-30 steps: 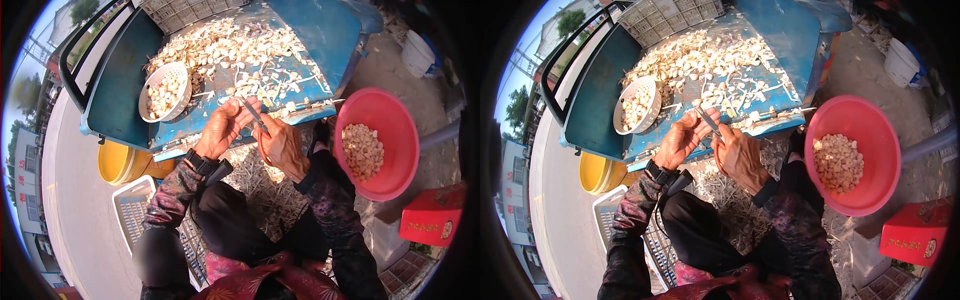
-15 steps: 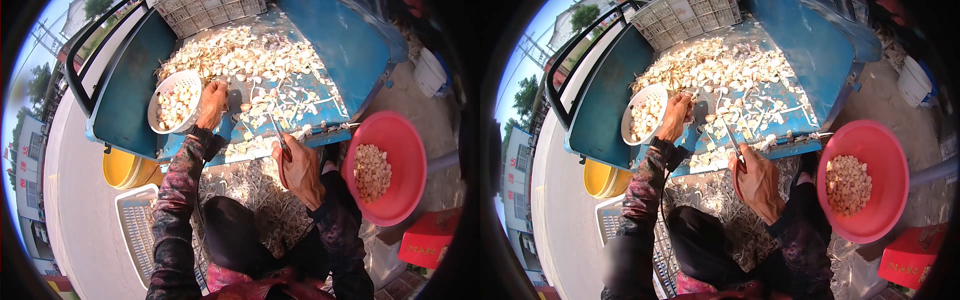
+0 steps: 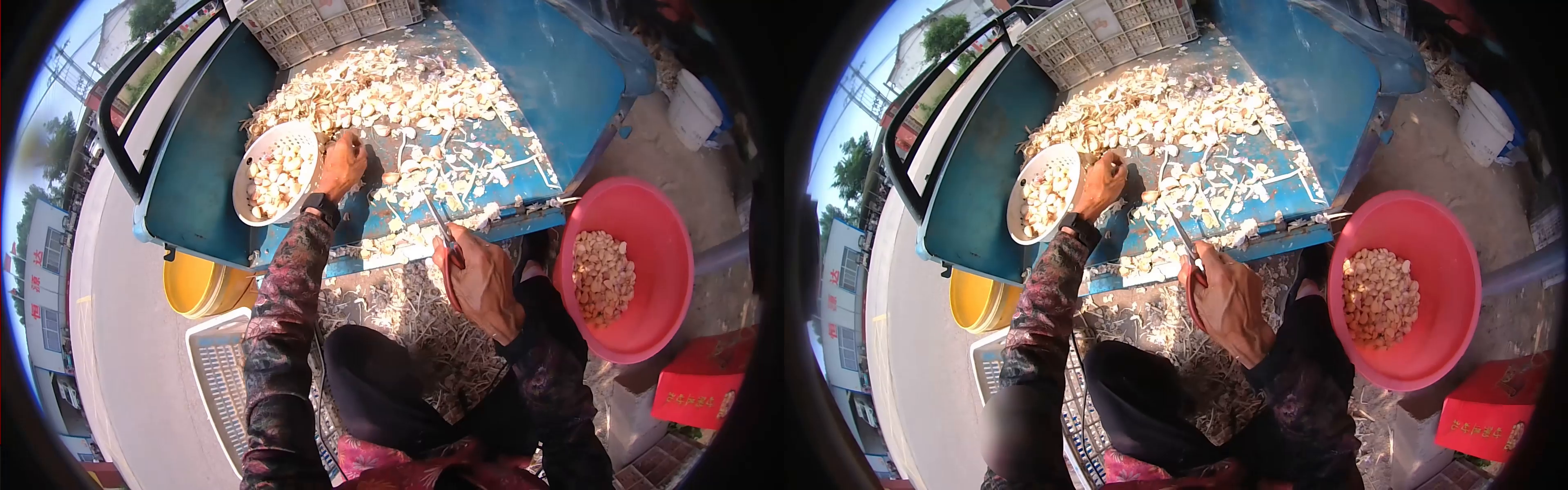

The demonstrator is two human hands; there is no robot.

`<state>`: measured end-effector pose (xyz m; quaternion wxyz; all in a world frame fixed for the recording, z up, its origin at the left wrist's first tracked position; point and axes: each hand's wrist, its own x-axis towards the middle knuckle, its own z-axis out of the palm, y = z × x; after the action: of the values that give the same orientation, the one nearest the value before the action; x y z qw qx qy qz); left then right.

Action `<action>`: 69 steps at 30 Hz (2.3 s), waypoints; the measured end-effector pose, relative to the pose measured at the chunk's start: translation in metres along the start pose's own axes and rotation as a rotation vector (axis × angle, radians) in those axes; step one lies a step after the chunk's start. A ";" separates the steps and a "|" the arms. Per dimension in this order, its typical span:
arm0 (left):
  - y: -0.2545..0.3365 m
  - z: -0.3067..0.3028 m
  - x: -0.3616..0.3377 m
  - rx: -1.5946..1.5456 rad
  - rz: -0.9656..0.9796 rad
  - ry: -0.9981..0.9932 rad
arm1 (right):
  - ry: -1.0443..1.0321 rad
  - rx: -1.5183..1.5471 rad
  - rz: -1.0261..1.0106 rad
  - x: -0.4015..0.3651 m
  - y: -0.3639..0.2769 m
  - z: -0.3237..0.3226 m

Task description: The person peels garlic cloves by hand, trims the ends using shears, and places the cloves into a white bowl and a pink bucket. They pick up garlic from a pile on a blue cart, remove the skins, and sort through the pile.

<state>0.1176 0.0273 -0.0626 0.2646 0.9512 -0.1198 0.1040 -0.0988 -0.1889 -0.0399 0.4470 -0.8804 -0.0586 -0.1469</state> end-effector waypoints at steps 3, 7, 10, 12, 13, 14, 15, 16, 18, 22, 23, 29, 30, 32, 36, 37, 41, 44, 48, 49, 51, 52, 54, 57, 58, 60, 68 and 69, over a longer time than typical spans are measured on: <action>0.028 -0.029 -0.031 -0.670 -0.246 -0.171 | -0.088 -0.034 0.093 0.002 -0.004 -0.003; 0.067 -0.043 -0.074 -1.438 -0.633 -0.410 | 0.053 -0.063 -0.007 -0.001 0.000 0.006; 0.087 -0.047 -0.098 -1.561 -0.672 -0.504 | 0.047 -0.117 -0.074 -0.002 -0.001 0.004; 0.098 -0.045 -0.110 -1.598 -0.704 -0.490 | 0.048 -0.120 -0.081 -0.002 -0.001 0.005; 0.102 -0.044 -0.113 -1.598 -0.706 -0.494 | 0.069 -0.128 -0.117 -0.003 0.000 0.006; 0.105 -0.044 -0.117 -1.617 -0.737 -0.473 | 0.089 -0.134 -0.153 -0.003 0.001 0.006; 0.108 -0.043 -0.119 -1.636 -0.767 -0.451 | 0.105 -0.148 -0.187 -0.004 0.004 0.007; 0.111 -0.043 -0.121 -1.634 -0.770 -0.449 | 0.104 -0.145 -0.186 -0.004 0.005 0.007; 0.115 -0.041 -0.123 -1.508 -0.731 -0.393 | 0.064 -0.173 -0.196 -0.004 0.007 0.005; 0.118 -0.042 -0.125 -1.422 -0.670 -0.383 | 0.042 -0.166 -0.207 -0.007 0.007 0.004; 0.116 -0.041 -0.125 -1.422 -0.674 -0.384 | 0.021 -0.164 -0.180 -0.007 0.006 0.005; 0.107 -0.033 -0.120 -1.432 -0.707 -0.416 | -0.054 0.031 -0.039 -0.004 0.006 0.013; 0.107 -0.033 -0.118 -1.400 -0.716 -0.437 | -0.110 0.154 0.066 -0.003 0.005 0.015; 0.102 -0.031 -0.116 -1.370 -0.725 -0.448 | -0.116 0.259 0.159 0.003 0.002 0.011; 0.071 -0.029 -0.091 -1.489 -0.727 -0.380 | -0.017 0.433 0.327 0.011 -0.010 -0.005; 0.068 -0.031 -0.081 -1.425 -0.705 -0.289 | 0.033 0.416 0.236 0.009 -0.004 -0.001; 0.030 -0.017 -0.030 -0.953 -0.496 -0.081 | -0.027 0.345 0.217 0.007 -0.010 -0.004; -0.006 0.010 0.007 -0.076 -0.051 0.226 | -0.050 0.313 0.224 0.007 -0.014 -0.009; -0.027 0.026 0.039 0.240 -0.179 0.106 | -0.084 0.348 0.262 0.005 -0.011 -0.007; -0.027 0.025 0.041 0.259 -0.119 0.052 | -0.068 0.370 0.255 0.005 -0.014 -0.008; -0.014 0.024 0.034 0.233 -0.128 0.083 | -0.083 0.325 0.235 0.006 -0.011 -0.010; -0.008 0.019 0.026 0.213 -0.144 0.113 | -0.104 0.286 0.215 0.006 -0.011 -0.009; -0.010 0.011 0.015 0.204 -0.058 0.087 | -0.109 0.279 0.187 0.005 -0.010 -0.009; -0.009 -0.003 -0.005 -0.299 -0.256 -0.142 | -0.055 0.275 0.128 0.002 -0.007 -0.006; 0.000 -0.011 -0.017 -0.297 -0.256 -0.143 | -0.054 0.277 0.129 0.003 -0.005 -0.005; 0.021 -0.028 -0.046 -1.003 -0.386 -0.304 | -0.067 0.228 0.137 0.002 -0.001 -0.002; 0.082 -0.068 -0.118 -1.038 -0.260 -0.576 | 0.017 -0.052 -0.161 -0.005 0.001 0.010; 0.088 -0.068 -0.123 -1.045 -0.266 -0.585 | 0.015 -0.030 -0.169 -0.006 0.002 0.010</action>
<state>-0.0333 0.0118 0.0046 0.6628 0.6916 -0.1029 -0.2680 -0.1025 -0.1816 -0.0487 0.4203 -0.8778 -0.1275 -0.1915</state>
